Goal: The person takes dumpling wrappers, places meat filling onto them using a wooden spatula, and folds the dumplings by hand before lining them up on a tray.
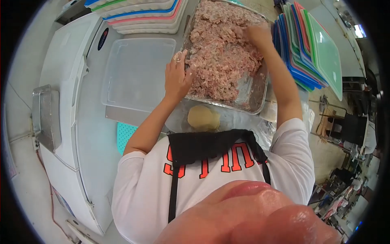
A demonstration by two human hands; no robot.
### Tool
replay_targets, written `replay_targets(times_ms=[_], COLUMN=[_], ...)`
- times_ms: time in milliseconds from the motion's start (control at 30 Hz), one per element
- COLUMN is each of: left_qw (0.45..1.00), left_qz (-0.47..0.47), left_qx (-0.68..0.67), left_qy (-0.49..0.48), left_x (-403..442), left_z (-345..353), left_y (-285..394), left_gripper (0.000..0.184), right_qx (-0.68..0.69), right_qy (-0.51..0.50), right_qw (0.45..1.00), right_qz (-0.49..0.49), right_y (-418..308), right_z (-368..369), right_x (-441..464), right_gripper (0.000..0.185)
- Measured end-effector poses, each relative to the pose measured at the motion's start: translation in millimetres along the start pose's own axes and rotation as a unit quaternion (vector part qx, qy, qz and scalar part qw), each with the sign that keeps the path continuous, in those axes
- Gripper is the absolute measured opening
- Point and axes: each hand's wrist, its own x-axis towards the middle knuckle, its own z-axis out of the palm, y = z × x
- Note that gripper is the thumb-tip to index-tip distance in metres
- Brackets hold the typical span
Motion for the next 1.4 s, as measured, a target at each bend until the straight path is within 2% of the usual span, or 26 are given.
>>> replay_targets(times_ms=[67,167,267,367,467,567,667,700,767,800,833,900,1000,1100,1200,1300,1400], left_qw=[1.000,1.000,1.000,1.000,0.999,1.000,1.000,1.000,1.000,1.000,1.000,1.000,1.000,1.000,0.999,0.999,0.999], left_qz=[-0.006,-0.013,-0.005,-0.003,-0.007,-0.019,-0.011,-0.001,0.007,0.006,0.004,0.000,-0.003,0.006,-0.007,-0.007,0.022], left_qx=[-0.013,-0.006,-0.011,-0.021,-0.029,-0.025,-0.009,-0.002,0.009,0.012,0.014,0.012,0.012,0.010,0.001,0.003,-0.033], left_qy=[-0.005,-0.014,-0.002,0.012,0.013,0.004,0.010,0.013,0.011,0.006,0.000,-0.004,-0.011,-0.016,-0.036,-0.043,-0.020], left_x=[3,0,2,3,-1,-1,2,2,2,1,1,1,2,4,6,6,11], left_z=[-2,-2,-3,-6,-5,-4,-1,1,0,-1,-2,-4,-5,-7,-10,-11,-8], left_y=[0,3,3,6,4,4,2,-1,-3,-1,1,4,6,6,6,8,1], left_gripper=[0.057,0.057,0.056,0.054,0.053,0.052,0.054,0.056,0.058,0.059,0.059,0.059,0.059,0.062,0.064,0.065,0.064], right_qx=[0.083,0.113,0.194,0.198,0.198,0.173,0.142,0.059,0.035,0.027,-0.001,-0.011,-0.036,-0.065,0.024,0.073,0.056], right_qy=[-0.098,-0.125,-0.065,-0.107,-0.091,-0.077,-0.095,-0.158,-0.099,-0.008,-0.024,0.052,0.050,-0.001,-0.013,-0.051,-0.069], right_qw=[0.990,0.985,0.972,0.960,0.944,0.943,0.944,0.949,0.973,0.979,0.986,0.992,0.998,0.997,0.996,0.994,0.996], right_qz=[0.057,-0.030,-0.117,-0.167,-0.248,-0.275,-0.282,-0.266,-0.207,-0.204,-0.166,-0.112,-0.012,0.048,0.083,0.059,0.003], right_y=[-16,-34,-67,-99,-116,-125,-95,-82,-49,-28,-13,17,54,80,77,51,21], right_z=[2,1,-25,-64,-58,-86,-117,-136,-159,-149,-149,-119,-70,-29,2,9,3], right_x=[-2,-20,-48,-69,-98,-138,-130,-114,-90,-77,-62,-33,5,35,57,73,84], right_gripper=[0.027,0.026,0.025,0.019,0.018,0.016,0.012,0.011,0.011,0.012,0.013,0.016,0.018,0.024,0.028,0.026,0.025])
